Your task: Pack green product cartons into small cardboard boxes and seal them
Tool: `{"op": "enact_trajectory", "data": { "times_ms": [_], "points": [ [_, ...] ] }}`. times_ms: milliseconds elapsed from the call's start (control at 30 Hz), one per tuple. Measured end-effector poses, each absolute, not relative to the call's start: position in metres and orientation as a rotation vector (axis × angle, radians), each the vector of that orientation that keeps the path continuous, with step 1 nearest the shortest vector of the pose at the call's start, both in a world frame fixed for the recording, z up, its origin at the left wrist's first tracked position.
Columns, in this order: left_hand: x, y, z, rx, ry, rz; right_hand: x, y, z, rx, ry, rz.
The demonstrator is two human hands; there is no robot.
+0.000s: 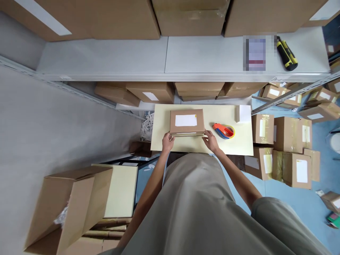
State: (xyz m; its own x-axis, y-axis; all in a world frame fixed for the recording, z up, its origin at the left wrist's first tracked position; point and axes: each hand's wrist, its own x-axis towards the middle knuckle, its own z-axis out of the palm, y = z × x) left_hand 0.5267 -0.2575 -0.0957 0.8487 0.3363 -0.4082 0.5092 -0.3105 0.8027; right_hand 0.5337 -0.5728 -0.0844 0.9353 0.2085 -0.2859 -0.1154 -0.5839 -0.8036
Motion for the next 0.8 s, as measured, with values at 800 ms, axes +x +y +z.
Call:
{"op": "enact_trajectory", "data": {
  "times_ms": [800],
  "points": [
    [0.391,-0.367,-0.081,1.599,0.441,-0.241,0.507,-0.628,-0.082,-2.225,0.465,0.565]
  ]
}}
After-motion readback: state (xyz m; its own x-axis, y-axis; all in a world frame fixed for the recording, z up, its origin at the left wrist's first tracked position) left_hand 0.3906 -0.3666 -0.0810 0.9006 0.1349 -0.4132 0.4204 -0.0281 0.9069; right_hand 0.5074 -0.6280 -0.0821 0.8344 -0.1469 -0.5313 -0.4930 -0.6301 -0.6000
